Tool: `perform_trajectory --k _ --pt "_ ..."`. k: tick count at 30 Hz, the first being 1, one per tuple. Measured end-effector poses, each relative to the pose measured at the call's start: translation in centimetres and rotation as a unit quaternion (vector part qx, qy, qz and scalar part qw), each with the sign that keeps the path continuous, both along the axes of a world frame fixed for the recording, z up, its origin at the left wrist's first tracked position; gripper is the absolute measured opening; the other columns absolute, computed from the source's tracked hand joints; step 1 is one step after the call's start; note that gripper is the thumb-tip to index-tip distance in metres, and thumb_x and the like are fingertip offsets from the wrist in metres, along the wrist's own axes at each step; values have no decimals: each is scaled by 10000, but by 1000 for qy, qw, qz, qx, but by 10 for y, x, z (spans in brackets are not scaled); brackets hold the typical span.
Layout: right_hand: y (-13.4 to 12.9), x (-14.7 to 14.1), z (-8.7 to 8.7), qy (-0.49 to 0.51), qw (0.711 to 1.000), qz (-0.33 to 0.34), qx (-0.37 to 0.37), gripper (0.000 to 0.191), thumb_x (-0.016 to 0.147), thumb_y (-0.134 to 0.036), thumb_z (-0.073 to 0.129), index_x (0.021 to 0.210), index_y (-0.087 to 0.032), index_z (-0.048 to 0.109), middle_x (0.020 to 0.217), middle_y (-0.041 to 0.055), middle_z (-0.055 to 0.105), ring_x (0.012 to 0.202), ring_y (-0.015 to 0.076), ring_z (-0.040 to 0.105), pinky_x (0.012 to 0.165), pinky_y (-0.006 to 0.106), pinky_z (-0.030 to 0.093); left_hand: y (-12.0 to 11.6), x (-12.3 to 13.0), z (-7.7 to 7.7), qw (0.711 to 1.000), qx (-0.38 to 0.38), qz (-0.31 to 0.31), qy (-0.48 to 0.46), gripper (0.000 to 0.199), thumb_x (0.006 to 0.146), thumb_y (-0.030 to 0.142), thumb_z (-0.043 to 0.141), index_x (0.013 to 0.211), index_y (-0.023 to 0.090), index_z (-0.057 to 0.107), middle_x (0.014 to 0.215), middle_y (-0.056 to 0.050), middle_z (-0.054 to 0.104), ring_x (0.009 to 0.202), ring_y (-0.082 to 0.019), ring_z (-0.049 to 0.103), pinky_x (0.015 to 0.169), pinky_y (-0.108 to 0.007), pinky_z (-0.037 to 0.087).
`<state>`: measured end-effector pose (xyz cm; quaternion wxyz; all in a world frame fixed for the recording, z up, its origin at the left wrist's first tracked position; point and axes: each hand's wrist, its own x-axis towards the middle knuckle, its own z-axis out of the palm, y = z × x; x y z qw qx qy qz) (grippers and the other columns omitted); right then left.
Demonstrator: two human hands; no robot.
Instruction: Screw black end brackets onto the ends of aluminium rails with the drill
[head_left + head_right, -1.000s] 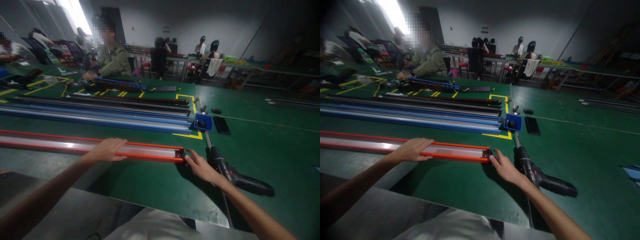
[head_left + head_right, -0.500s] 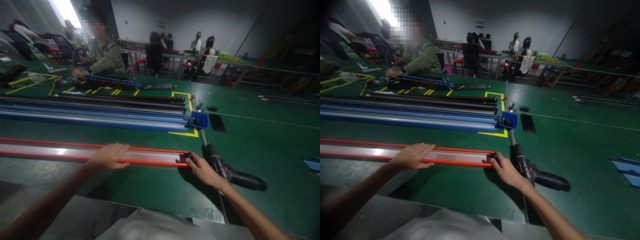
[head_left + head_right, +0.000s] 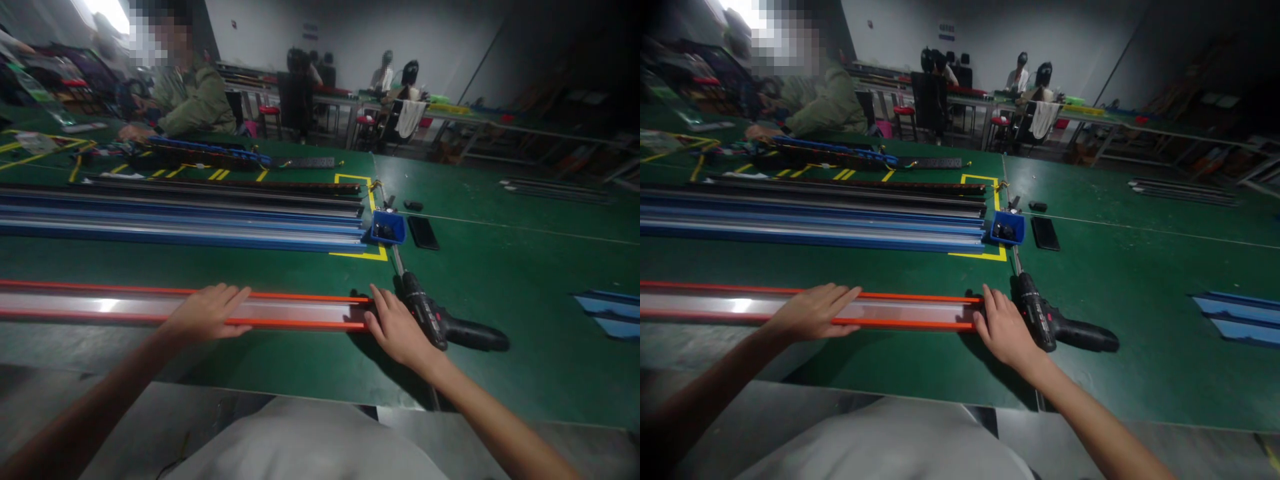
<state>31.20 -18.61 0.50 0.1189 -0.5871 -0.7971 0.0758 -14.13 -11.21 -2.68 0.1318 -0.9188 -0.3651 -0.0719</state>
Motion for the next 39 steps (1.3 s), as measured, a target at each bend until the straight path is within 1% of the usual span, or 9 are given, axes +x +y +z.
perform_trajectory --k 2,5,9,15,21,25,30,34,39 --pt "0 -2 -1 -25 999 10 46 662 1092 -398 384 1671 -101 264 1584 274 470 1425 434 515 1140 620 455 -1 1 2 1000 -7 4 2 634 942 656 562 1278 141 715 1052 -197 738 901 -319 670 751 -429 559" --pt "2 -5 0 -45 994 50 81 711 1093 -365 418 1718 -180 133 1738 194 260 1583 407 298 1234 618 344 -1 2 5 1000 -4 9 8 643 939 664 562 1275 138 721 1013 -193 732 875 -320 664 725 -423 546" --pt "6 -6 3 -73 990 93 77 715 1098 -344 432 1720 -187 116 1778 139 127 1641 346 131 1300 590 236 -3 3 6 1000 -4 14 8 650 937 662 574 1288 135 722 1016 -197 724 872 -322 663 709 -414 537" --pt "9 -3 3 -78 988 121 59 724 1092 -339 456 1721 -237 112 1777 64 118 1647 313 95 1324 594 163 -8 4 4 999 30 10 45 676 956 677 526 1281 120 728 1007 -202 735 853 -316 659 706 -412 537" --pt "9 -4 6 -102 983 128 85 654 1089 -321 451 1700 -206 248 1774 55 132 1651 315 44 1331 595 112 -8 4 4 998 31 19 56 708 959 684 501 1291 100 726 1010 -201 745 854 -322 663 709 -426 549" --pt "7 -4 8 -119 979 131 99 642 1088 -318 453 1698 -240 268 1770 27 161 1649 320 75 1328 613 112 -9 6 9 997 -24 30 73 734 973 670 480 1344 76 703 1091 -224 750 925 -339 686 778 -450 574" --pt "10 -3 13 -143 970 147 129 685 1088 -365 495 1708 -258 224 1766 17 176 1647 315 97 1332 594 154 -7 3 22 985 -128 53 100 797 989 688 408 1485 95 602 1321 -229 709 1125 -375 687 930 -493 568" --pt "21 -4 23 -150 965 171 133 772 1066 -488 541 1717 -300 169 1762 -7 184 1642 313 138 1338 591 157 18 -10 35 983 -161 49 70 757 1006 679 359 1515 163 577 1461 -180 645 1313 -357 619 1089 -485 495" --pt "47 -14 29 -150 958 191 152 809 1044 -558 557 1714 -280 197 1759 22 204 1640 319 147 1337 595 136 85 -32 40 991 -78 98 35 829 1021 695 256 1512 92 546 1510 -206 588 1374 -357 558 1178 -492 399"
